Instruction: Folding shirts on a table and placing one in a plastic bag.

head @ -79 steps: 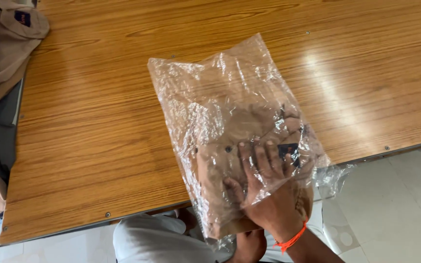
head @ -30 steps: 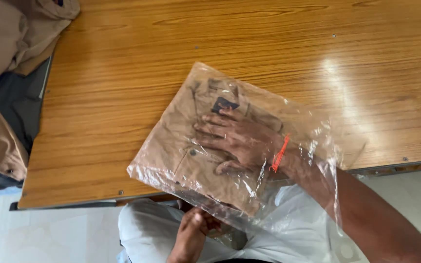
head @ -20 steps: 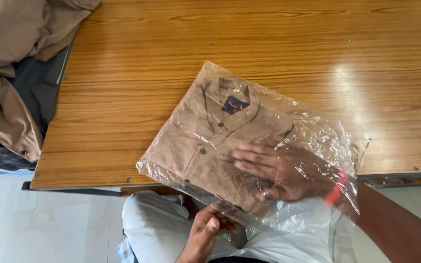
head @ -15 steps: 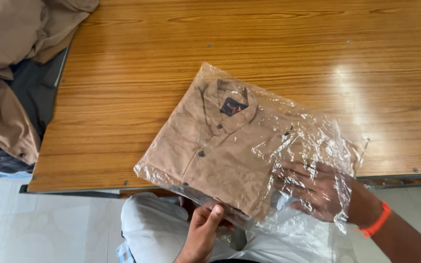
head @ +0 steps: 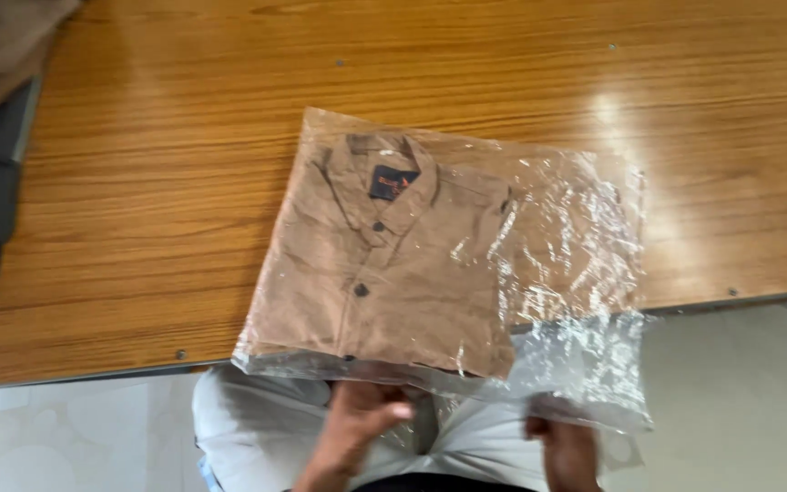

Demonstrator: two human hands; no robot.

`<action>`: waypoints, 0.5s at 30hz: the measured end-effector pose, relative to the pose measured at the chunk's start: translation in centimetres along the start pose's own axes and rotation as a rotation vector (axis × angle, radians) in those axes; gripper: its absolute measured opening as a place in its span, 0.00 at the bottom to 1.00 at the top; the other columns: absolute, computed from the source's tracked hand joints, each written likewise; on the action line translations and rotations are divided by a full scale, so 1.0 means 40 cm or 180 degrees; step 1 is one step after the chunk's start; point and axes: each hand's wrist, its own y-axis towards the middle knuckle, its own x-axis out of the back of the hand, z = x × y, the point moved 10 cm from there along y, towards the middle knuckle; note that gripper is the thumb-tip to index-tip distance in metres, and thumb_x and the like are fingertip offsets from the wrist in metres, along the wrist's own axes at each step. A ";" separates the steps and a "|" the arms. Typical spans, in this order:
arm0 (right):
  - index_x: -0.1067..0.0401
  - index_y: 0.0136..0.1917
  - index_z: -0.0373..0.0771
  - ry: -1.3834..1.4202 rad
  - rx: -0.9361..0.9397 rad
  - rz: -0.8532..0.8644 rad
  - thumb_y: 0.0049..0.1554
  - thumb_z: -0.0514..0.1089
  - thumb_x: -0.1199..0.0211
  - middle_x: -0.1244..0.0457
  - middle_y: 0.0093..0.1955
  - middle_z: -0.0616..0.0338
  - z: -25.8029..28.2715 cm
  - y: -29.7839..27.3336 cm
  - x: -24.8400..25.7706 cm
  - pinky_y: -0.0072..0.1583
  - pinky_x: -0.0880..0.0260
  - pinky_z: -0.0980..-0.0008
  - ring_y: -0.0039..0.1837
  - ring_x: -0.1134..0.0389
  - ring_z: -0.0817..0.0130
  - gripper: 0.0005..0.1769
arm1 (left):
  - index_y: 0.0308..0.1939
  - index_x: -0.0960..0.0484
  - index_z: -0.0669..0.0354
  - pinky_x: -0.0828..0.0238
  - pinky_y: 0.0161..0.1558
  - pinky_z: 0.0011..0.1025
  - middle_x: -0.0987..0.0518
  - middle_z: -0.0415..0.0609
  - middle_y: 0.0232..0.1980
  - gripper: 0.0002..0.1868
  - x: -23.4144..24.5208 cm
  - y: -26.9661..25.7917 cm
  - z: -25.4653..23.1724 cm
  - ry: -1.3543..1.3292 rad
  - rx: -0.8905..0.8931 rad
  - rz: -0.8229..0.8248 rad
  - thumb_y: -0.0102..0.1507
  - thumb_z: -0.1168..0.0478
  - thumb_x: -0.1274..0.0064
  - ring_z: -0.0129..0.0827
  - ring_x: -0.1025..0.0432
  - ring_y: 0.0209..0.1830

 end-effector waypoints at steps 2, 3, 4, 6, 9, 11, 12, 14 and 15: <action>0.26 0.54 0.25 -0.1099 -0.1107 0.1310 0.64 0.50 0.42 0.32 0.44 0.42 -0.048 -0.047 -0.169 0.47 0.29 0.57 0.44 0.31 0.58 0.21 | 0.59 0.25 0.60 0.25 0.56 0.41 0.18 0.50 0.53 0.38 0.136 -0.024 -0.024 -0.0027 -0.0385 -0.0756 0.47 0.55 0.30 0.41 0.23 0.56; 0.26 0.54 0.25 -0.1136 -0.1117 0.1321 0.64 0.50 0.42 0.32 0.44 0.42 0.000 -0.050 -0.222 0.47 0.29 0.57 0.44 0.31 0.58 0.21 | 0.59 0.25 0.60 0.25 0.56 0.41 0.18 0.50 0.53 0.38 0.163 -0.035 -0.026 -0.0065 -0.0385 -0.0768 0.47 0.55 0.30 0.41 0.23 0.56; 0.28 0.59 0.27 -0.1053 -0.1113 0.1657 0.61 0.55 0.40 0.31 0.50 0.43 0.038 -0.056 -0.311 0.51 0.28 0.57 0.50 0.30 0.58 0.27 | 0.58 0.25 0.65 0.29 0.61 0.43 0.18 0.55 0.56 0.36 0.172 -0.048 -0.069 -0.0405 -0.0854 -0.0410 0.54 0.48 0.30 0.44 0.25 0.60; 0.30 0.64 0.29 -0.0974 -0.1124 0.2029 0.58 0.61 0.38 0.30 0.56 0.45 0.097 -0.064 -0.434 0.55 0.28 0.57 0.56 0.29 0.58 0.34 | 0.57 0.24 0.71 0.33 0.65 0.44 0.19 0.60 0.59 0.37 0.176 -0.077 -0.141 -0.0740 -0.1348 -0.0071 0.61 0.42 0.31 0.48 0.27 0.63; 0.37 0.71 0.33 -0.1107 -0.0987 0.2255 0.50 0.72 0.34 0.32 0.62 0.46 0.157 -0.060 -0.540 0.62 0.29 0.55 0.64 0.29 0.57 0.51 | 0.62 0.24 0.65 0.32 0.62 0.42 0.19 0.54 0.58 0.44 0.191 -0.078 -0.182 -0.0523 -0.1146 -0.0472 0.56 0.34 0.36 0.41 0.26 0.59; 0.41 0.72 0.35 -0.1071 -0.0856 0.2238 0.44 0.78 0.33 0.32 0.64 0.45 0.194 -0.049 -0.595 0.63 0.29 0.52 0.64 0.29 0.54 0.59 | 0.59 0.23 0.66 0.28 0.57 0.45 0.17 0.55 0.53 0.40 0.247 -0.071 -0.176 -0.0584 -0.1000 -0.0943 0.60 0.34 0.40 0.42 0.23 0.53; 0.41 0.72 0.35 -0.1066 -0.0858 0.2228 0.44 0.78 0.33 0.32 0.64 0.45 0.178 -0.049 -0.576 0.63 0.29 0.52 0.64 0.29 0.54 0.59 | 0.59 0.23 0.66 0.28 0.57 0.45 0.17 0.55 0.53 0.40 0.241 -0.068 -0.177 -0.0578 -0.0990 -0.0939 0.60 0.34 0.40 0.42 0.23 0.53; 0.31 0.66 0.31 -0.1400 -0.0822 0.2112 0.46 0.81 0.39 0.28 0.59 0.45 0.139 -0.042 -0.531 0.64 0.31 0.56 0.62 0.28 0.56 0.55 | 0.57 0.22 0.65 0.25 0.54 0.43 0.16 0.53 0.50 0.35 0.249 -0.065 -0.178 -0.0606 -0.0953 -0.1184 0.61 0.37 0.42 0.39 0.21 0.49; 0.31 0.66 0.31 -0.1391 -0.0820 0.2099 0.46 0.81 0.39 0.28 0.59 0.45 0.137 -0.048 -0.538 0.64 0.31 0.56 0.62 0.28 0.56 0.55 | 0.57 0.22 0.65 0.25 0.54 0.43 0.16 0.53 0.50 0.35 0.233 -0.065 -0.182 -0.0595 -0.0945 -0.1175 0.61 0.37 0.42 0.39 0.21 0.49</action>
